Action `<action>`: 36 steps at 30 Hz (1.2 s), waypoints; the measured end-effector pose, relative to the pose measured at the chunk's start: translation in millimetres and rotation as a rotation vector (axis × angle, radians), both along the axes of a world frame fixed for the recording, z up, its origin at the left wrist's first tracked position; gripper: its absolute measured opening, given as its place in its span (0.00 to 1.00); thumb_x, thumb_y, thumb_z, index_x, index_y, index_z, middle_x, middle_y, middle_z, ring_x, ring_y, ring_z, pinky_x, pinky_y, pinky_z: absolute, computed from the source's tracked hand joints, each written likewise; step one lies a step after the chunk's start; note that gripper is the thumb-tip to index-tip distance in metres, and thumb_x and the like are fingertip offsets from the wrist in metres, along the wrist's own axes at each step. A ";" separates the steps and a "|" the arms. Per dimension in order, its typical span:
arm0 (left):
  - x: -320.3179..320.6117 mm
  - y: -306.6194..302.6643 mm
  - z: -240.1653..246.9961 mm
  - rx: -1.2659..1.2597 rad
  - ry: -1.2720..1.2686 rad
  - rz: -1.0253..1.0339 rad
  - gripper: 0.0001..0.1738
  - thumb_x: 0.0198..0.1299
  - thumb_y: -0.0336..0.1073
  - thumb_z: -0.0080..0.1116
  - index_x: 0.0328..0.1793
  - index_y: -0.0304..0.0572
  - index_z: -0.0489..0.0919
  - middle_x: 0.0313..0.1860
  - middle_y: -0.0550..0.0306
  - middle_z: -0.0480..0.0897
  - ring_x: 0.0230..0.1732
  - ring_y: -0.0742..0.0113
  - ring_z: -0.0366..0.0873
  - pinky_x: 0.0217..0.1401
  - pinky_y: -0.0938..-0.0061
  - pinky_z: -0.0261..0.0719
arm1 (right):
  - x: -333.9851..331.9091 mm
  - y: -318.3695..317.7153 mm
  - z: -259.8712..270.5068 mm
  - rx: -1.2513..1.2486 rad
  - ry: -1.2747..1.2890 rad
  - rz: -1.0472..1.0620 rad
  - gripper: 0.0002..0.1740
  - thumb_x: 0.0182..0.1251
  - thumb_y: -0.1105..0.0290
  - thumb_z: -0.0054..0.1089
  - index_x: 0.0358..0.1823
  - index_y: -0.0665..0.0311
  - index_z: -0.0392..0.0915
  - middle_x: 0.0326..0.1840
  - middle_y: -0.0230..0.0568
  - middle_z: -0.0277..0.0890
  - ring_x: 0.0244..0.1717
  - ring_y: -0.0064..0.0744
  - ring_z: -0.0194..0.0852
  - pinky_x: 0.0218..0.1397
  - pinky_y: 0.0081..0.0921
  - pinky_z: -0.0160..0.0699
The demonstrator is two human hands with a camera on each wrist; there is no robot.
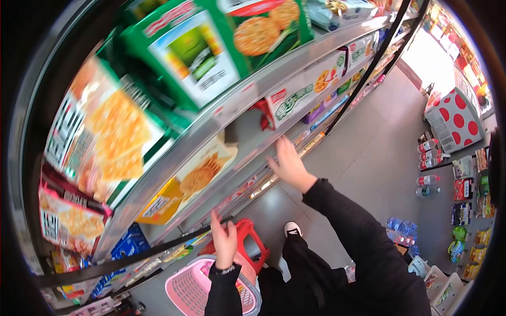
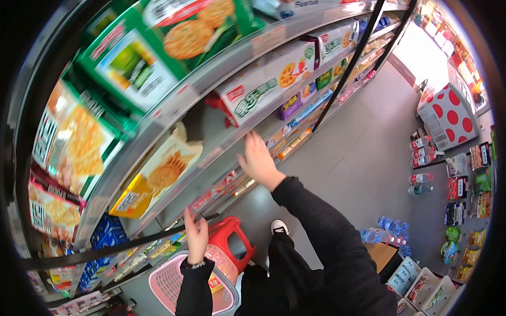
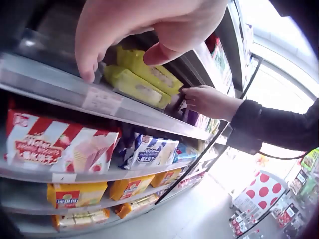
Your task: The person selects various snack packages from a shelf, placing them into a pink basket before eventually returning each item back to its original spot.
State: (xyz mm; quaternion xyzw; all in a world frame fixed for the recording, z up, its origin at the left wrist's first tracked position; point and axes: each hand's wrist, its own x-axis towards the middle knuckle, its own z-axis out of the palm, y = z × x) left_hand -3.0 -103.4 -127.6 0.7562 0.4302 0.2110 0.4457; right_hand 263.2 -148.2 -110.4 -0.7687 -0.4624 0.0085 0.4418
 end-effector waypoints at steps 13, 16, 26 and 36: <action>150.3 72.8 -24.9 0.786 0.737 -0.219 0.10 0.56 0.36 0.47 0.37 0.40 0.77 0.28 0.48 0.78 0.31 0.50 0.76 0.35 0.67 0.73 | 89.1 60.6 -25.8 -0.213 -0.025 0.094 0.18 0.64 0.60 0.33 0.52 0.58 0.59 0.55 0.40 0.60 0.57 0.34 0.55 0.59 0.27 0.55; 153.7 81.1 -29.5 0.678 0.612 -0.183 0.10 0.56 0.36 0.47 0.38 0.40 0.76 0.30 0.49 0.77 0.33 0.52 0.75 0.37 0.67 0.72 | 91.8 60.8 -29.4 -0.188 0.019 0.076 0.18 0.63 0.60 0.34 0.52 0.58 0.60 0.54 0.40 0.61 0.56 0.35 0.56 0.59 0.27 0.56; 151.7 85.8 -20.9 0.321 0.167 0.007 0.11 0.57 0.35 0.46 0.42 0.39 0.73 0.37 0.50 0.75 0.40 0.56 0.72 0.44 0.67 0.68 | 95.2 54.5 -30.2 -0.033 0.136 0.034 0.17 0.61 0.64 0.40 0.51 0.60 0.61 0.52 0.41 0.63 0.54 0.36 0.60 0.57 0.27 0.59; 140.5 74.1 -12.9 -0.035 -0.286 0.224 0.13 0.58 0.35 0.46 0.46 0.38 0.70 0.44 0.52 0.72 0.46 0.59 0.69 0.52 0.67 0.65 | 95.1 43.7 -28.8 0.124 0.241 0.016 0.17 0.58 0.68 0.45 0.50 0.62 0.63 0.50 0.43 0.66 0.51 0.37 0.63 0.54 0.28 0.63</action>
